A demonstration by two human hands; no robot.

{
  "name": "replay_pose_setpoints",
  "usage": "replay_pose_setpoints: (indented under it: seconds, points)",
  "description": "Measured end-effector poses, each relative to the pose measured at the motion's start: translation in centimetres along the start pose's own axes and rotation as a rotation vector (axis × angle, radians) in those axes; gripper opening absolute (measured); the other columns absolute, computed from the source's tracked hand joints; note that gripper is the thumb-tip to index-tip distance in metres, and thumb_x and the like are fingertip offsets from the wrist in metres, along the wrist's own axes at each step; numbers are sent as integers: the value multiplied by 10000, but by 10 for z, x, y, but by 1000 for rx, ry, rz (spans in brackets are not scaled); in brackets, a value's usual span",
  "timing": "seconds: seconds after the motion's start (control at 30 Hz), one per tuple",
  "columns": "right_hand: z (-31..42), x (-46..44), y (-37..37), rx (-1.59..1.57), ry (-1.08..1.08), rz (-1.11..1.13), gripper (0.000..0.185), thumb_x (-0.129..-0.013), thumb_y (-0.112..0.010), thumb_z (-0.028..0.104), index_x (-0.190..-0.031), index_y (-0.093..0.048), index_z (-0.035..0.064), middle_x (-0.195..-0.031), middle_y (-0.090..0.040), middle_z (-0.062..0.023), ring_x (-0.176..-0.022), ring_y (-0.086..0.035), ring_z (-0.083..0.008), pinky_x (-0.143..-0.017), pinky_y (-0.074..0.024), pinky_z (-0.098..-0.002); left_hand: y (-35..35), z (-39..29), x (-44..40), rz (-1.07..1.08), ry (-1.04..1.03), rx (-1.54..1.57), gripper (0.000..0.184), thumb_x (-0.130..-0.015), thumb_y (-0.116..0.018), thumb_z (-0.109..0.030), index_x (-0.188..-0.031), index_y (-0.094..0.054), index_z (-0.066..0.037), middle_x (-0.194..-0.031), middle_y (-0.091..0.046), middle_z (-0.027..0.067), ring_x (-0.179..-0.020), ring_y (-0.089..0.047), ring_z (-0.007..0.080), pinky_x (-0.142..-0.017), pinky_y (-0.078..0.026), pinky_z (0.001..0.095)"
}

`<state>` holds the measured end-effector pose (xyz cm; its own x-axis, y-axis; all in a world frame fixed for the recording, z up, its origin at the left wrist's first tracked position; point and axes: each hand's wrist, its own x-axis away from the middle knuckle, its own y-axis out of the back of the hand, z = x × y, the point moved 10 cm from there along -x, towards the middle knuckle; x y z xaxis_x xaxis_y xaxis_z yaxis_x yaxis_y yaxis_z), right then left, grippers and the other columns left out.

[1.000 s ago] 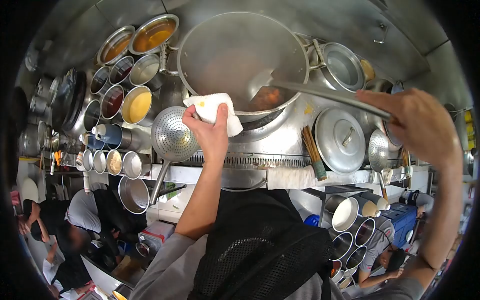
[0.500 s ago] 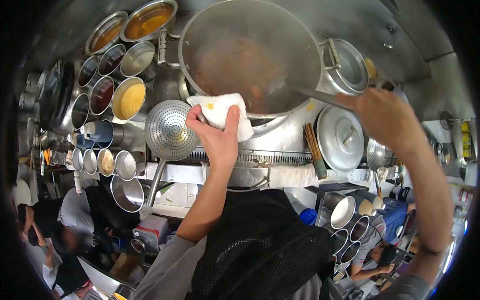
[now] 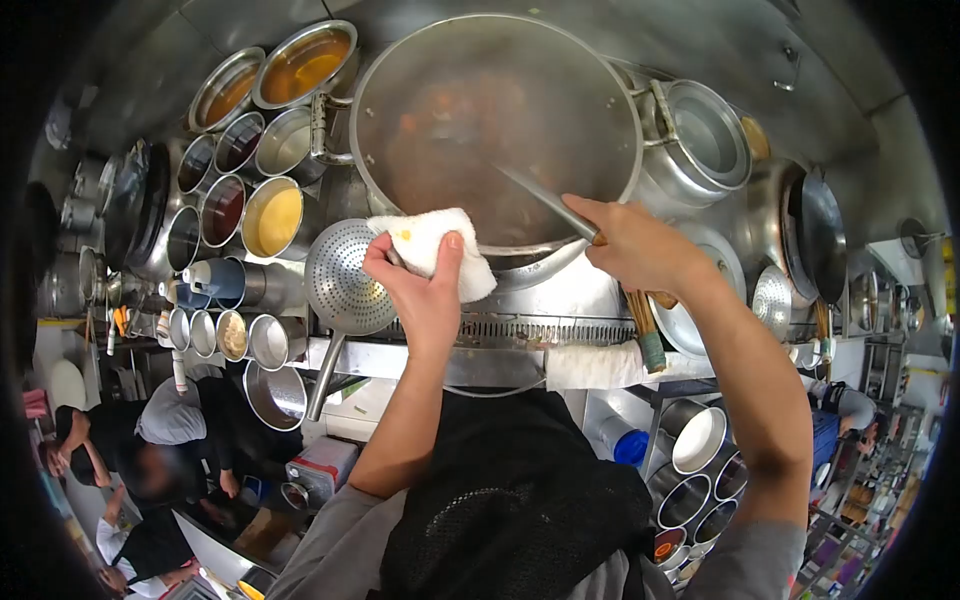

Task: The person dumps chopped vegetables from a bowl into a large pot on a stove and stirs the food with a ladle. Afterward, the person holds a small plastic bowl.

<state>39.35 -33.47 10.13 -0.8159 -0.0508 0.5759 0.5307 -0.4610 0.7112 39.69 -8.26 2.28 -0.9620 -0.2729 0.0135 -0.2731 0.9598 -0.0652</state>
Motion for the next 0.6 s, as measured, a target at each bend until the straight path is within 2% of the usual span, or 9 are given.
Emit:
replay_pose_setpoints:
  seconds: [0.03,0.1,0.13,0.17,0.23,0.33,0.43,0.6]
  points:
    - [-9,7,-1,-11,0,0,743,-886,-584,29,-1613,-448,98,-863,-747,-205,-632,-684,-276,-683,-581,-432,0,3,-1,6,-1,-9,762,-935,-835,-169,-1399,-268,39,-1335,-439,246,-1214,-525,284,-1051,-464,416]
    - [-16,28,8,227,159,-95,759,-876,-614,108,-1616,-452,142,-943,-741,-229,-818,-710,-384,-798,-566,-454,1,1,-2,-5,-46,-59,760,-938,-831,-168,-1396,-265,47,-1338,-438,247,-1218,-524,287,-1055,-463,413]
    - [-12,47,14,369,206,-143,743,-872,-563,47,-1598,-480,180,-903,-752,-216,-908,-720,-417,-828,-562,-540,0,-2,0,-10,-23,-46,763,-937,-833,-172,-1397,-266,49,-1341,-438,249,-1215,-524,287,-1057,-459,409]
    - [-11,64,22,367,207,-146,743,-872,-563,47,-1598,-480,180,-903,-752,-216,-908,-720,-417,-828,-562,-540,-1,-2,0,-9,-27,-48,763,-937,-833,-172,-1397,-266,49,-1341,-438,249,-1215,-524,287,-1057,-459,409]
    - [-11,99,34,617,163,-142,743,-866,-587,30,-1586,-503,196,-840,-733,-193,-869,-722,-398,-802,-566,-530,-1,0,0,-15,-50,-20,778,-932,-839,-181,-1401,-263,51,-1340,-439,245,-1213,-526,287,-1063,-455,408]
    - [-13,139,50,780,85,-166,735,-856,-612,8,-1559,-542,210,-801,-715,-180,-841,-719,-379,-775,-566,-519,0,5,0,-39,-58,-45,743,-933,-843,-196,-1376,-292,34,-1353,-461,228,-1221,-538,269,-1053,-472,380]
    - [-7,164,75,840,31,-202,717,-846,-627,-14,-1516,-599,241,-817,-721,-162,-800,-715,-364,-747,-566,-497,1,3,0,-39,-65,-68,749,-930,-847,-198,-1379,-294,34,-1355,-462,231,-1223,-541,267,-1047,-478,377]
    - [41,202,120,988,130,-383,692,-810,-657,-30,-1436,-674,265,-840,-743,-152,-741,-710,-350,-713,-554,-474,2,7,0,-52,-70,-52,748,-929,-847,-192,-1380,-296,37,-1347,-462,230,-1214,-544,267,-1042,-482,379]
